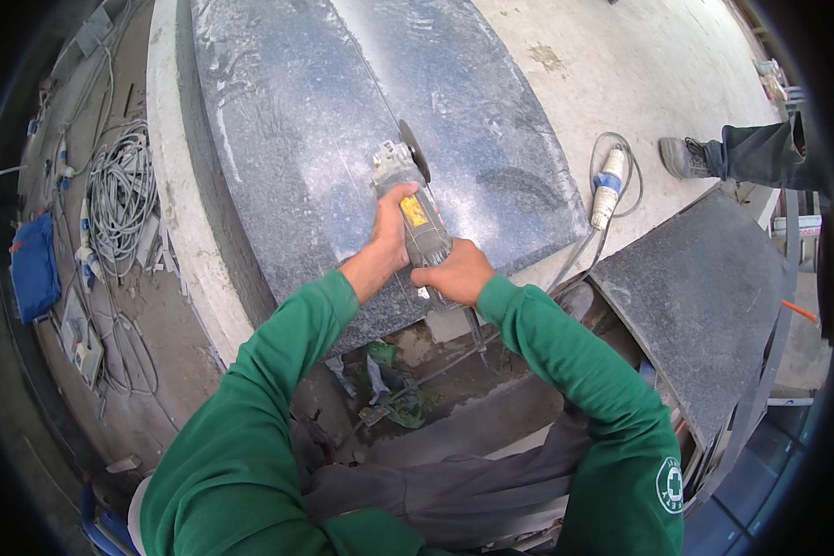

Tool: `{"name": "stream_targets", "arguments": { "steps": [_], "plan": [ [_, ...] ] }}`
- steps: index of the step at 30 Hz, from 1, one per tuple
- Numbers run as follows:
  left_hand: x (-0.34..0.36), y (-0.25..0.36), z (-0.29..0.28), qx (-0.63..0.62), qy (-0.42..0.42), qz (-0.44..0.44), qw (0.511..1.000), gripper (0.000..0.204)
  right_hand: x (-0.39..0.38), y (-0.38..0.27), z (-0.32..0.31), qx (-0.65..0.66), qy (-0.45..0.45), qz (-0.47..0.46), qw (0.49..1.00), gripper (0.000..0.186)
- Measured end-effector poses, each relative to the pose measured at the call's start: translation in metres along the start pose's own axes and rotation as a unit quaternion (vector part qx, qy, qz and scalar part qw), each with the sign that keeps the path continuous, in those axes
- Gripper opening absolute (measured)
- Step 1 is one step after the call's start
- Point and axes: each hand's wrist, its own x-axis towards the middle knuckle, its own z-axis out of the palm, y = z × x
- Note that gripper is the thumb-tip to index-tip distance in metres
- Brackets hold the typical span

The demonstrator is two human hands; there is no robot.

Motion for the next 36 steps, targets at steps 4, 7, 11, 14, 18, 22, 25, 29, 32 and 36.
{"name": "stream_targets", "arguments": {
  "steps": [4, 7, 11, 14, 18, 22, 25, 29, 32, 36],
  "plan": [
    [-0.019, -0.021, 0.002, -0.004, 0.005, -0.022, 1.000, 0.042, -0.024, 0.017, 0.006, -0.011, 0.020, -0.008, 1.000, 0.048],
    [-0.037, -0.040, 0.004, -0.001, 0.024, -0.019, 1.000, 0.042, -0.046, 0.027, 0.010, -0.015, 0.009, -0.004, 1.000, 0.051],
    [-0.038, -0.046, 0.004, 0.006, 0.018, -0.025, 1.000, 0.042, -0.047, 0.037, 0.009, -0.005, -0.008, -0.006, 1.000, 0.052],
    [-0.026, -0.037, 0.001, 0.002, 0.011, -0.022, 1.000, 0.043, -0.035, 0.031, 0.010, 0.008, 0.005, -0.013, 1.000, 0.052],
    [-0.015, -0.023, -0.003, 0.009, 0.005, -0.003, 1.000, 0.045, -0.023, 0.014, 0.008, 0.004, 0.010, -0.016, 1.000, 0.052],
    [-0.001, -0.011, -0.003, 0.008, -0.001, -0.003, 1.000, 0.045, -0.005, 0.007, 0.005, 0.003, 0.012, 0.001, 1.000, 0.052],
    [0.004, -0.009, -0.003, 0.014, -0.002, 0.003, 1.000, 0.046, -0.003, 0.008, 0.005, 0.017, 0.010, -0.011, 1.000, 0.046],
    [-0.013, -0.015, 0.001, 0.005, 0.002, -0.011, 1.000, 0.047, -0.015, 0.014, 0.007, 0.008, 0.017, -0.008, 1.000, 0.044],
    [-0.030, -0.034, 0.003, 0.006, 0.016, -0.023, 1.000, 0.047, -0.034, 0.028, 0.010, -0.020, 0.027, -0.011, 0.999, 0.046],
    [-0.041, -0.053, 0.004, -0.001, 0.022, -0.029, 0.999, 0.046, -0.052, 0.040, 0.011, -0.007, 0.014, -0.009, 1.000, 0.052]
  ]
}}
